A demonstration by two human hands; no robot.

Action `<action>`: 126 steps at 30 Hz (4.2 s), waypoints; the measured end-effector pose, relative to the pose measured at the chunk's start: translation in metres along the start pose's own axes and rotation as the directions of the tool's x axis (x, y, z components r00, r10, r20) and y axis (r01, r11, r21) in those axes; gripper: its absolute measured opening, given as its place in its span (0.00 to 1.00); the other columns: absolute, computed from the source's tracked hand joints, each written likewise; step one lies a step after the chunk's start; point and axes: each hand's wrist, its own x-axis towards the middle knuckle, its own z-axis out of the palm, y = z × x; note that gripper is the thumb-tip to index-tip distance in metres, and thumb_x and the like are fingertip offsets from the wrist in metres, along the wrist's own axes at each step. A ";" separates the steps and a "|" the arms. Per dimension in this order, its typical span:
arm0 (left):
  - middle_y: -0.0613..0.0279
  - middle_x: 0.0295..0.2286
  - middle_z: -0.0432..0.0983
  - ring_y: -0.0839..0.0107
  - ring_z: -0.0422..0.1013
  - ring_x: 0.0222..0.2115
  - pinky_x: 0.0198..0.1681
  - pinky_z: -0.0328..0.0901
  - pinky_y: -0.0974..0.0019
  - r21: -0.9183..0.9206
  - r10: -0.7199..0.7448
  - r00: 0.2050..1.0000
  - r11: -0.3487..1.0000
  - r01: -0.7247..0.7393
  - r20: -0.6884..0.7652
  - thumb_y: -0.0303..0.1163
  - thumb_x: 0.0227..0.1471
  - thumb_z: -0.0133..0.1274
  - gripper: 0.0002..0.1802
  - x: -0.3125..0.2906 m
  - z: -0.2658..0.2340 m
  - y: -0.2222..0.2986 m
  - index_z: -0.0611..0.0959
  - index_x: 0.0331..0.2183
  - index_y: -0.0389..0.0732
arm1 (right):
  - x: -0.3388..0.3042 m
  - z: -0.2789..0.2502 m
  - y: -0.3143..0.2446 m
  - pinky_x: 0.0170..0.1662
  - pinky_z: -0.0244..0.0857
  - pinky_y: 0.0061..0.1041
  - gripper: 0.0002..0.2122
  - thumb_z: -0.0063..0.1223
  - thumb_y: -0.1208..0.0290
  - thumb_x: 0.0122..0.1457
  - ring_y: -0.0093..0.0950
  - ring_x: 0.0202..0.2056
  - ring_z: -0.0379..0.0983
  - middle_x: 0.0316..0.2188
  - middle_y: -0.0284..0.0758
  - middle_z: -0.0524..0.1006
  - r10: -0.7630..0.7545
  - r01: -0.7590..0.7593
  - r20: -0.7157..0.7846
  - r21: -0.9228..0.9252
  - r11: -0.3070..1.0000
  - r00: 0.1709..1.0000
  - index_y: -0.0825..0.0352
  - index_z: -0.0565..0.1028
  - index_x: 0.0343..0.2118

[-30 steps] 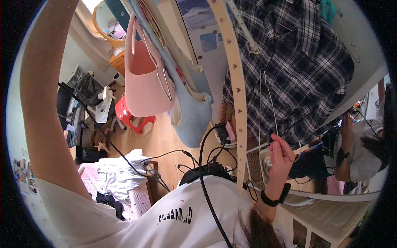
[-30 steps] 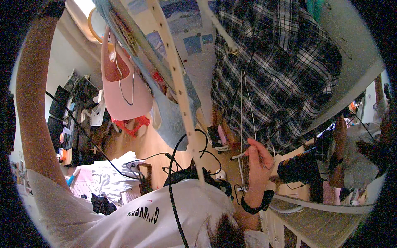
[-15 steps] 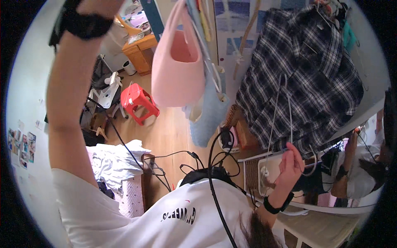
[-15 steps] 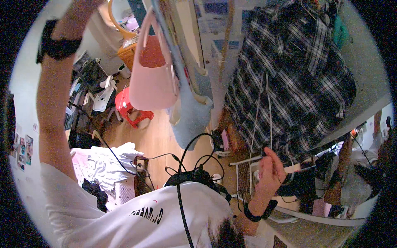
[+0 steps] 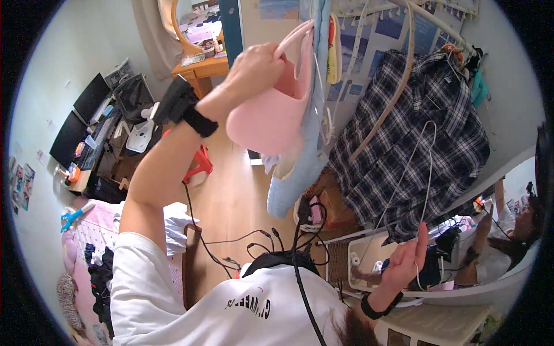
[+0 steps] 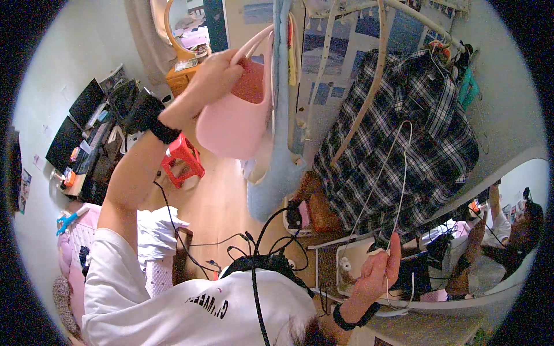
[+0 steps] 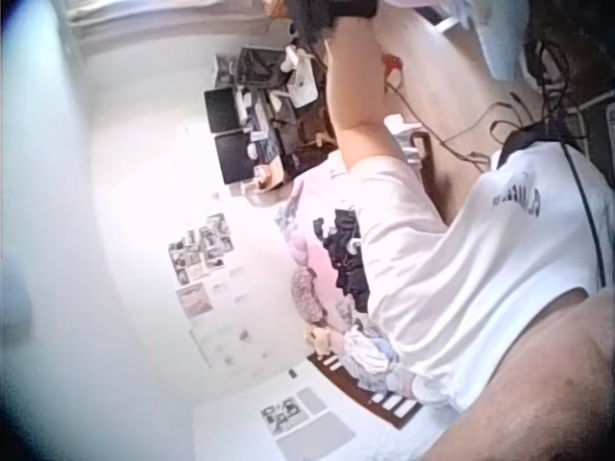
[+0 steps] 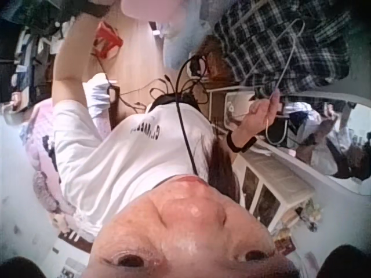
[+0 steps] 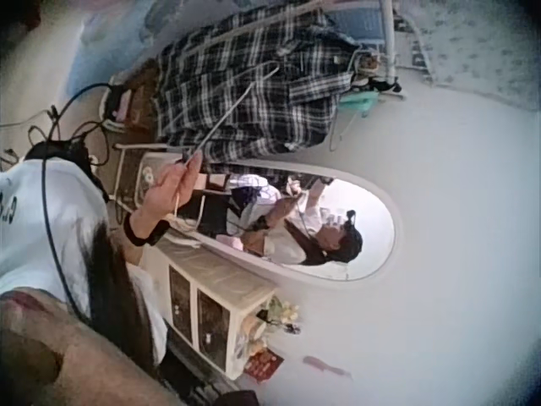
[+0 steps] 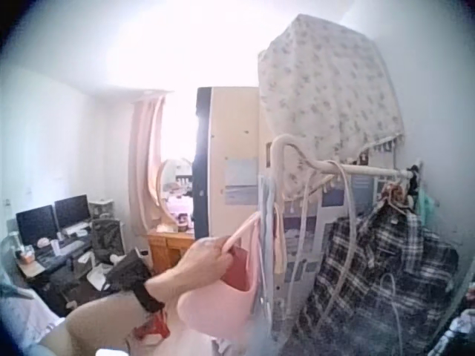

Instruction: The person is hanging clothes on a rack and organizing them on the bed.

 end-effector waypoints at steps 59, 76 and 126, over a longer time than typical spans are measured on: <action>0.61 0.33 0.77 0.75 0.72 0.31 0.35 0.66 0.73 -0.390 -0.922 0.377 0.380 0.839 -0.086 0.26 0.52 0.51 0.12 -0.604 -0.012 -0.221 0.80 0.40 0.34 | -0.033 0.059 0.053 0.28 0.55 0.13 0.11 0.49 0.74 0.60 0.13 0.25 0.61 0.25 0.25 0.71 0.433 -0.061 0.342 -0.723 0.688 0.834 0.70 0.76 0.44; 0.56 0.32 0.78 0.67 0.76 0.29 0.32 0.68 0.67 -0.423 -0.824 -0.346 -0.145 0.894 -0.449 0.30 0.48 0.54 0.11 -0.804 -0.083 -0.114 0.82 0.36 0.37 | -0.110 0.283 0.125 0.20 0.48 0.13 0.11 0.46 0.72 0.63 0.10 0.19 0.54 0.20 0.24 0.68 0.409 0.217 0.841 -0.499 0.839 0.355 0.71 0.75 0.43; 0.52 0.41 0.74 0.55 0.68 0.45 0.50 0.57 0.49 0.069 -0.684 -0.450 -0.588 0.806 -0.575 0.31 0.46 0.49 0.09 -0.949 -0.264 -0.646 0.82 0.30 0.41 | -0.424 0.648 0.297 0.27 0.61 0.15 0.10 0.46 0.76 0.61 0.14 0.24 0.67 0.28 0.33 0.78 0.782 0.456 0.589 -0.649 0.609 -0.205 0.70 0.74 0.44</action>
